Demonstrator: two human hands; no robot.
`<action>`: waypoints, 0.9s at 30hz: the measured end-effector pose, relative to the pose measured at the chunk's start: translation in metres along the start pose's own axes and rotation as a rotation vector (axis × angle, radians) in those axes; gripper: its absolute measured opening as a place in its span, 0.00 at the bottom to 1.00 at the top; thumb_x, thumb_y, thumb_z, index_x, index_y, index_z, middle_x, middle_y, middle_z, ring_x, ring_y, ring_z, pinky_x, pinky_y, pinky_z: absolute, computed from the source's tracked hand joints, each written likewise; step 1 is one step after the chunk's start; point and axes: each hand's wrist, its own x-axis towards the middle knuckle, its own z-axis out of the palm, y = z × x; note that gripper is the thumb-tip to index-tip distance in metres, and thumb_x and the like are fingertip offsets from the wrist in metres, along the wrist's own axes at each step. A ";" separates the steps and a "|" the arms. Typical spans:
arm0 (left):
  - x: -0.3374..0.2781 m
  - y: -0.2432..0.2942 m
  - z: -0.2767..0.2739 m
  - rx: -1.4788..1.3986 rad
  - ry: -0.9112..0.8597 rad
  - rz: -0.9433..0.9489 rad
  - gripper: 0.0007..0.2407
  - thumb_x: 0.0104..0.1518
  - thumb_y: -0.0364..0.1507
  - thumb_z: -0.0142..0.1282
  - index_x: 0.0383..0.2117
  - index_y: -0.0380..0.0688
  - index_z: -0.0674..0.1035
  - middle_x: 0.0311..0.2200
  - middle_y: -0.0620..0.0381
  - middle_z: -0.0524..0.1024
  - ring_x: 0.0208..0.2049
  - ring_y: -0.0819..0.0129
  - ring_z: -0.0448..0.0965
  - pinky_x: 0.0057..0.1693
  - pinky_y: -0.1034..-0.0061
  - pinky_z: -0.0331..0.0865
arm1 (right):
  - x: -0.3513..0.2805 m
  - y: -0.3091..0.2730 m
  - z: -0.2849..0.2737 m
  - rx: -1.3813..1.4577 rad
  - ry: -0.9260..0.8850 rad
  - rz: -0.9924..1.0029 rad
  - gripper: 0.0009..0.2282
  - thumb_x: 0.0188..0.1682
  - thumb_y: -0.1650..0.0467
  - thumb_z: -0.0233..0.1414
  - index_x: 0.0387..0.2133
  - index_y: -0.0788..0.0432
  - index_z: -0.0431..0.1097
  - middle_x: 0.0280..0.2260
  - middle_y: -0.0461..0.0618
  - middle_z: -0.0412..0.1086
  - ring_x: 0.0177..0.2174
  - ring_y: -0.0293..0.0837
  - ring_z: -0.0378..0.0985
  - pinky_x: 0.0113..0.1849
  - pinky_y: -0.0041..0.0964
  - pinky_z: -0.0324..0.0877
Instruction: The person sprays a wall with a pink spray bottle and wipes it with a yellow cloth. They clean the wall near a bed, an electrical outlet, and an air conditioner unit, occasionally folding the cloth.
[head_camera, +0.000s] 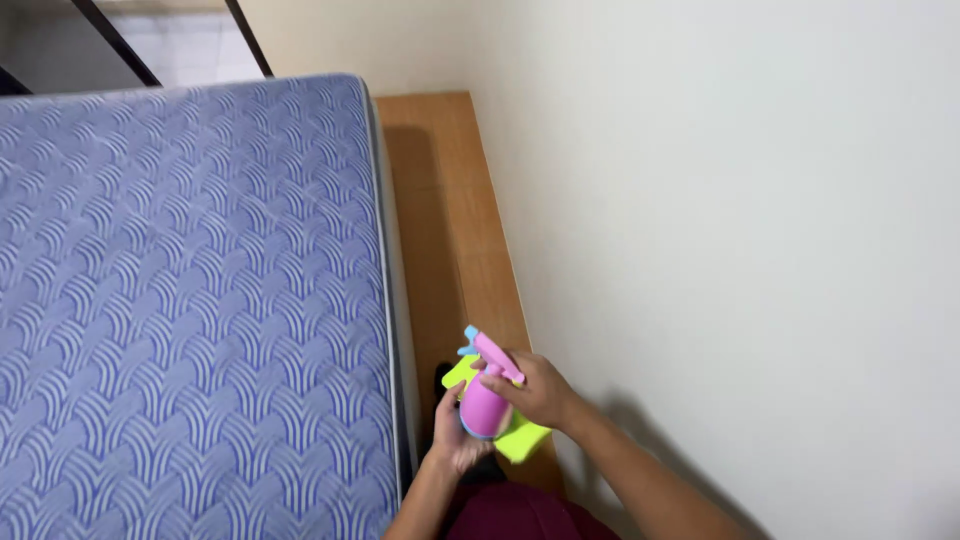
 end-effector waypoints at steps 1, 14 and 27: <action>-0.002 0.023 0.023 0.052 -0.100 -0.107 0.29 0.54 0.47 0.41 0.59 0.41 0.67 0.55 0.40 0.73 0.55 0.45 0.76 0.58 0.47 0.71 | 0.026 0.006 -0.006 0.037 -0.073 0.066 0.17 0.53 0.63 0.54 0.48 0.62 0.74 0.42 0.54 0.79 0.43 0.48 0.83 0.48 0.43 0.76; 0.178 0.246 0.138 0.060 -0.010 0.488 0.28 0.60 0.49 0.48 0.62 0.44 0.66 0.58 0.46 0.71 0.57 0.53 0.75 0.61 0.55 0.71 | 0.315 0.034 -0.042 -0.022 0.299 0.042 0.18 0.47 0.63 0.58 0.46 0.63 0.73 0.40 0.55 0.76 0.38 0.46 0.83 0.38 0.41 0.79; 0.352 0.429 0.228 0.274 0.058 0.320 0.31 0.59 0.53 0.41 0.64 0.48 0.65 0.60 0.48 0.71 0.59 0.54 0.75 0.62 0.55 0.71 | 0.573 0.126 -0.165 0.362 0.031 -0.120 0.36 0.43 0.72 0.64 0.65 0.60 0.52 0.66 0.54 0.56 0.55 0.46 0.71 0.55 0.42 0.68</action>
